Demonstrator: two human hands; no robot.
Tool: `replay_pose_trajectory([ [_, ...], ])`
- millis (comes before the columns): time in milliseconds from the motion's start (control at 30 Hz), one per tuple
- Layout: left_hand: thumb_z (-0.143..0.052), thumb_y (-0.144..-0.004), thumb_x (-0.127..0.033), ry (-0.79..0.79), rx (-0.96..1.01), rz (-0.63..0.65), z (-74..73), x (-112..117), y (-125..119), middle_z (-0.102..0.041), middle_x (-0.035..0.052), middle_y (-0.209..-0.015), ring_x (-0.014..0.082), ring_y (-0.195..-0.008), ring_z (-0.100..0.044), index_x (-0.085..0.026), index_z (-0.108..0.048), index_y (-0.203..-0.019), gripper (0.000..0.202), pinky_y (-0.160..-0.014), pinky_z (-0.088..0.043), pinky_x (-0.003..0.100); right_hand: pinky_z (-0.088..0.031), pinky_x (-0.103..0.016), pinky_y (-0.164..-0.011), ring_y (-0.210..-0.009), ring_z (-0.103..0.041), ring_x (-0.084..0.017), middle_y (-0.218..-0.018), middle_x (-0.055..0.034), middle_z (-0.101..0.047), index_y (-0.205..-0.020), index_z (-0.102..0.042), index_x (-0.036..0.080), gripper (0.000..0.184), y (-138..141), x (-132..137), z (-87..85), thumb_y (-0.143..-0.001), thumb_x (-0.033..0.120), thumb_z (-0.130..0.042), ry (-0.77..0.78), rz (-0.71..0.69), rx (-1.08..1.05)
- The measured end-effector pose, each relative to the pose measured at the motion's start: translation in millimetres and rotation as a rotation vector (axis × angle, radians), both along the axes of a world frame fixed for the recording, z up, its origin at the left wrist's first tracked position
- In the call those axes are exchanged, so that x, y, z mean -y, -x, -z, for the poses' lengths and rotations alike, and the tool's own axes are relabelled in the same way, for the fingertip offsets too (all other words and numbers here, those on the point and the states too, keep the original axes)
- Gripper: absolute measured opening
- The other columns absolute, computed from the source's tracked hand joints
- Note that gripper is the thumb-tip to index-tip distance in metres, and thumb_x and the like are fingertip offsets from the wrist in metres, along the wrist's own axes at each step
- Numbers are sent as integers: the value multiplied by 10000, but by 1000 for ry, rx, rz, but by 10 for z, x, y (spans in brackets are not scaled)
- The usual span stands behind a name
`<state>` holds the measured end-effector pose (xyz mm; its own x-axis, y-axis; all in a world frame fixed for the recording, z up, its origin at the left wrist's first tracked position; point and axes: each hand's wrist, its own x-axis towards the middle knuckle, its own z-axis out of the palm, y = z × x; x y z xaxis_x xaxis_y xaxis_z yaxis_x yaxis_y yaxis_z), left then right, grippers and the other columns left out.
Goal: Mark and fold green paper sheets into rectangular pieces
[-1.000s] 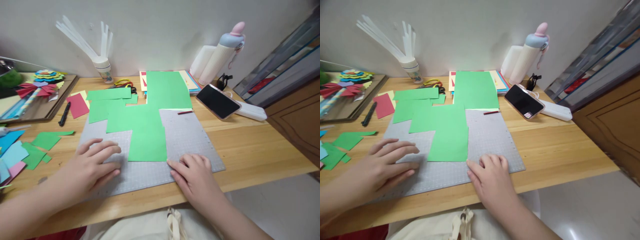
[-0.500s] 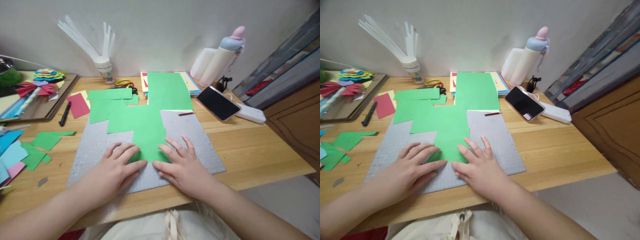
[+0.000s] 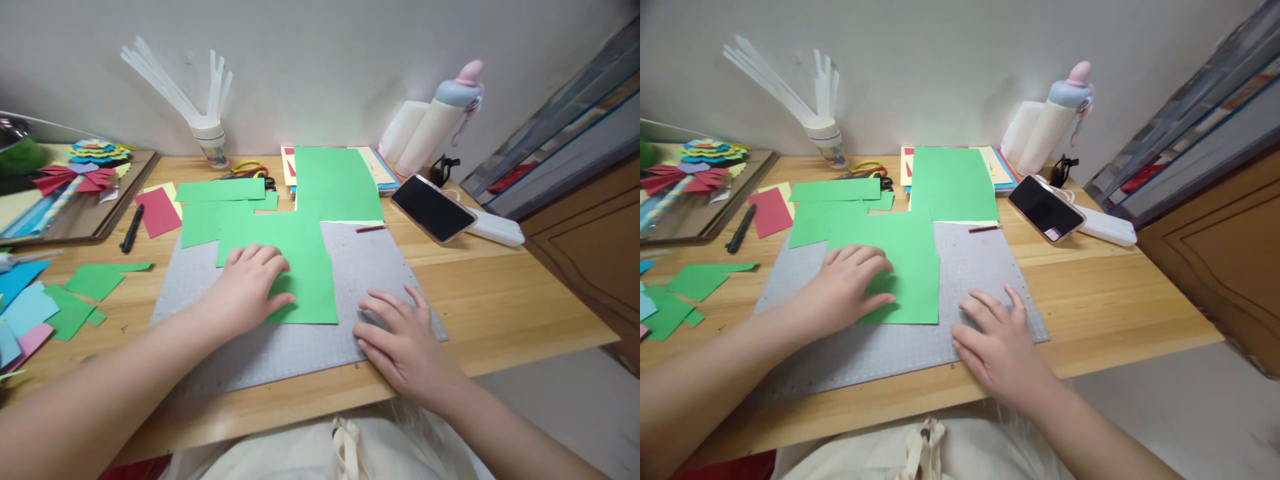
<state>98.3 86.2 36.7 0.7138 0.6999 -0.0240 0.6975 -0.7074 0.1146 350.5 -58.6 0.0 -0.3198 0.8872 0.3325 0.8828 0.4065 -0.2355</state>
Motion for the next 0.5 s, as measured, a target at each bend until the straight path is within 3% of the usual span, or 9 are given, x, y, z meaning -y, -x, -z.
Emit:
replay_pose_trajectory([
  [133, -788, -659, -531, 82, -78, -21, 36, -280, -179, -684, 90, -994, 315, -973, -598, -184, -611, -1070, 567, -847, -397, 440, -166, -578, -1082, -1094, -569, -231, -1102, -77, -609, -1063, -599, 244, 178, 17, 105, 63, -970, 230, -447, 14, 118, -68],
  [267, -784, -678, -442, 142, -129, 56, -11, -351, -286, -676, 22, -772, 234, -753, -619, -194, -638, -936, 387, -748, -395, 373, -180, -582, -1070, -1093, -557, -239, -1120, -80, -585, -1121, -555, 251, 184, 5, 115, 108, -971, 255, -450, 63, 191, -95],
  [400, -673, -796, -251, 97, -85, 226, -233, -115, -217, -666, 13, -872, 234, -926, -591, -221, -612, -780, 70, -822, -361, 388, -194, -586, -1065, -1083, -557, -235, -1117, -70, -583, -1124, -535, 266, 172, -16, 79, 121, -975, 262, -450, 64, 228, -161],
  [467, -562, -856, -150, 41, -34, 306, -343, 80, -78, -655, -9, -854, 220, -988, -564, -243, -597, -793, 118, -900, -325, 410, -220, -583, -1059, -1086, -557, -237, -1111, -69, -588, -1116, -533, 269, 163, -21, 64, 113, -977, 262, -448, 60, 238, -214],
  [500, -497, -896, -139, -74, 53, 396, -380, 179, 10, -652, -10, -833, 217, -991, -559, -242, -582, -788, 172, -918, -316, 420, -245, -576, -1051, -1094, -554, -241, -1114, -73, -590, -1119, -533, 268, 165, -17, 52, 103, -977, 266, -449, 61, 243, -247],
])
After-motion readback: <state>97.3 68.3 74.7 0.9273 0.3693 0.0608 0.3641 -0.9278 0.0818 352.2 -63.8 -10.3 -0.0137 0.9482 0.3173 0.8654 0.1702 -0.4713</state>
